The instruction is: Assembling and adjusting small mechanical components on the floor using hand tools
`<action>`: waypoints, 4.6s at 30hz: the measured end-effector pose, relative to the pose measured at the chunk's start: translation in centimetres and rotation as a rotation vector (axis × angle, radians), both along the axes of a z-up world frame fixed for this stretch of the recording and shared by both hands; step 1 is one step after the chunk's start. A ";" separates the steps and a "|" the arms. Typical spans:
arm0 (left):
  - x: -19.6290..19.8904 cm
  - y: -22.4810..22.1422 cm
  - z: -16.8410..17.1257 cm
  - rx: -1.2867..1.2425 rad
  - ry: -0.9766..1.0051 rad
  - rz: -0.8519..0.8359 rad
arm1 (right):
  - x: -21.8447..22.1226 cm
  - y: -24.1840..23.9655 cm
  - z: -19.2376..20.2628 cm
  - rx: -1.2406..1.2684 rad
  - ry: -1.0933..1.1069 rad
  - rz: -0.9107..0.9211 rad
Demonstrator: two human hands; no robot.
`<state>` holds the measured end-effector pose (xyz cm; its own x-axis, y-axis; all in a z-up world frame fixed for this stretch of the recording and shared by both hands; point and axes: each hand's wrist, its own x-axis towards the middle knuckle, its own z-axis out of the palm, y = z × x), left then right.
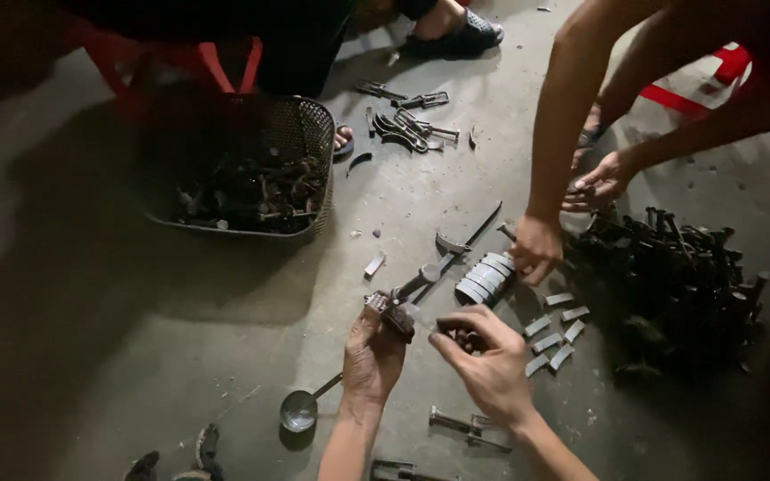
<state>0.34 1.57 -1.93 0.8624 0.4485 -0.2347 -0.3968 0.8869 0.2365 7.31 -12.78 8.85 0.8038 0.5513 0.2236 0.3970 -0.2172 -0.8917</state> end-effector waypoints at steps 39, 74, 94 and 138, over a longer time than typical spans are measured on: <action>2.0 -2.3 -2.2 -0.044 0.133 0.069 | 2.2 4.0 2.0 0.353 -0.009 0.187; 0.1 2.0 3.5 1.236 0.286 0.063 | 6.1 -2.6 -5.1 -0.265 -0.484 0.409; 2.1 2.4 4.7 1.962 0.300 -0.429 | 3.8 -6.3 -10.5 0.251 1.404 0.261; -0.7 -1.6 -3.4 1.610 0.692 -0.075 | -0.4 -8.3 -13.5 0.439 1.056 -0.023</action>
<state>-0.34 -0.06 -5.31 0.8328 0.5499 0.0636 0.1746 -0.3700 0.9125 6.89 -21.08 -4.68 0.7138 0.5749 -0.3999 -0.5958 0.1985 -0.7782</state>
